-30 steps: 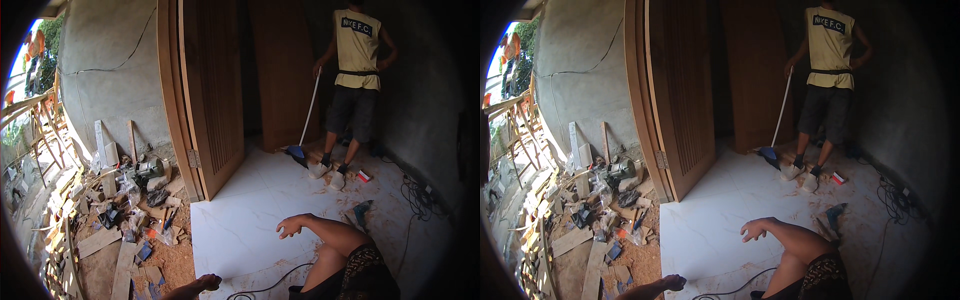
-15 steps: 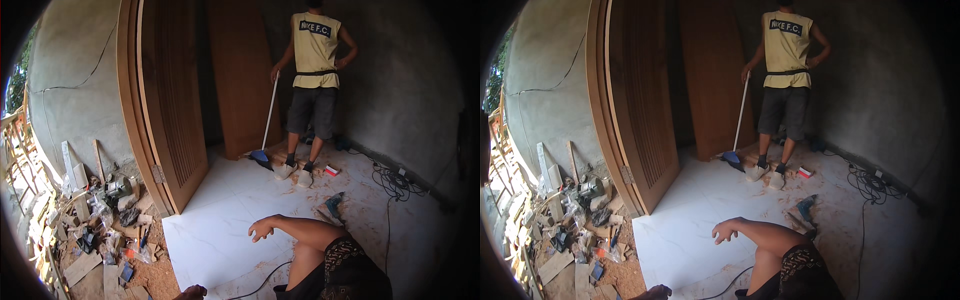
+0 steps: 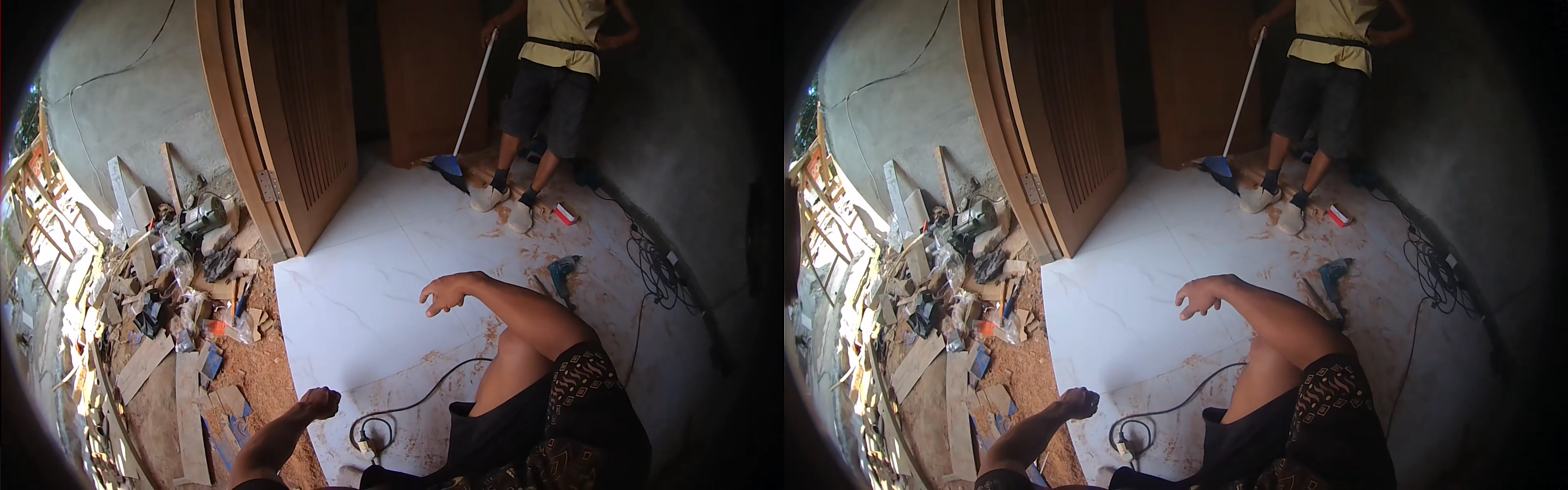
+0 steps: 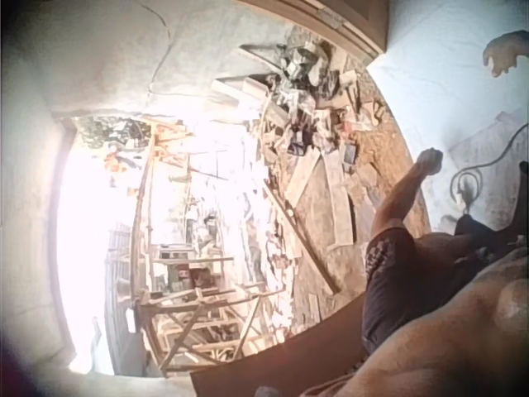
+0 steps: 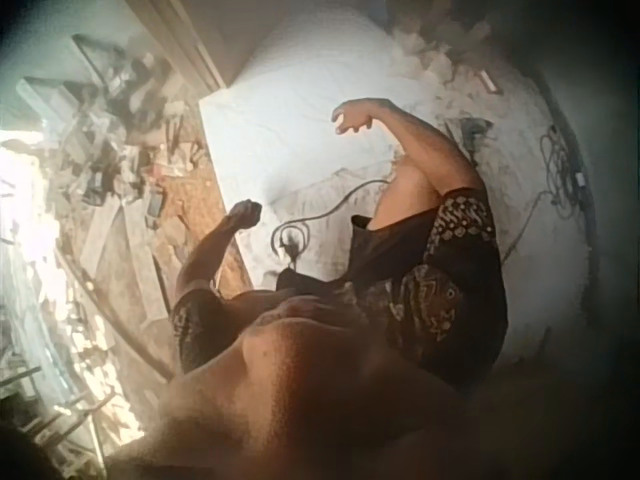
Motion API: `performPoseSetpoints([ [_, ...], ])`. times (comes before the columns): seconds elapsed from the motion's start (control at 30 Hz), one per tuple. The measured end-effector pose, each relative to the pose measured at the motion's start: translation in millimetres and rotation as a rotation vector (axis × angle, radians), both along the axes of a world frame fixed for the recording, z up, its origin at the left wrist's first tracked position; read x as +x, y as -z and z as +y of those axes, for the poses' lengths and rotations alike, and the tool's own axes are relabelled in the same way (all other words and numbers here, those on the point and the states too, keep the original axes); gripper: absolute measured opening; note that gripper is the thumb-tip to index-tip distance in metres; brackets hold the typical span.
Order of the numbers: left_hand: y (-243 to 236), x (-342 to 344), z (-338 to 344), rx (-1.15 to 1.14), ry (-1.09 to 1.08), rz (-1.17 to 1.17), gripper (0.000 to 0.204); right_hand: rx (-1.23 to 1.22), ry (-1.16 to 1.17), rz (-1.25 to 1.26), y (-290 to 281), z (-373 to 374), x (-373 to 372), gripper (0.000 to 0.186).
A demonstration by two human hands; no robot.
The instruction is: The person installs hinges on a wooden door using a power drill and screws, then uses a hammer and a wooden block to adjust the door's position at the base.
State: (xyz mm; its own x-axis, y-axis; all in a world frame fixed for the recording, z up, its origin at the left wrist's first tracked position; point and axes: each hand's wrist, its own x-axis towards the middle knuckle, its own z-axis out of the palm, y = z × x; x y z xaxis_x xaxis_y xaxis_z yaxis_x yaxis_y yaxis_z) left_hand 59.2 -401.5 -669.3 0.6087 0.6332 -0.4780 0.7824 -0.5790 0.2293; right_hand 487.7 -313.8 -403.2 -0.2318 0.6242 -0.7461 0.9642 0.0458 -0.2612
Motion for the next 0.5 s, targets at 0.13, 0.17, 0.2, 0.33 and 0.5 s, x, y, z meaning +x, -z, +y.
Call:
performPoseSetpoints([
  [0.13,-9.0,1.1,-3.2,-0.030,-0.019,-0.002,0.024,0.036,0.025,0.046,2.4,-1.2,3.6,0.072],
  [0.17,-11.4,2.1,-4.2,-0.030,-0.022,-0.011,0.024,0.037,0.027,0.045,3.9,-1.5,4.9,0.072],
  [0.2,-12.9,1.7,-5.2,-0.028,-0.028,-0.020,0.023,0.041,0.027,0.043,3.6,-1.5,4.9,0.072],
  [0.33,-9.6,-1.5,-7.7,-0.036,-0.034,-0.032,0.021,0.038,0.025,0.028,2.2,-3.4,1.9,0.071],
  [0.5,-7.3,0.9,-6.3,0.018,-0.009,-0.073,0.019,0.033,0.020,0.023,0.4,-2.3,2.3,0.071],
])
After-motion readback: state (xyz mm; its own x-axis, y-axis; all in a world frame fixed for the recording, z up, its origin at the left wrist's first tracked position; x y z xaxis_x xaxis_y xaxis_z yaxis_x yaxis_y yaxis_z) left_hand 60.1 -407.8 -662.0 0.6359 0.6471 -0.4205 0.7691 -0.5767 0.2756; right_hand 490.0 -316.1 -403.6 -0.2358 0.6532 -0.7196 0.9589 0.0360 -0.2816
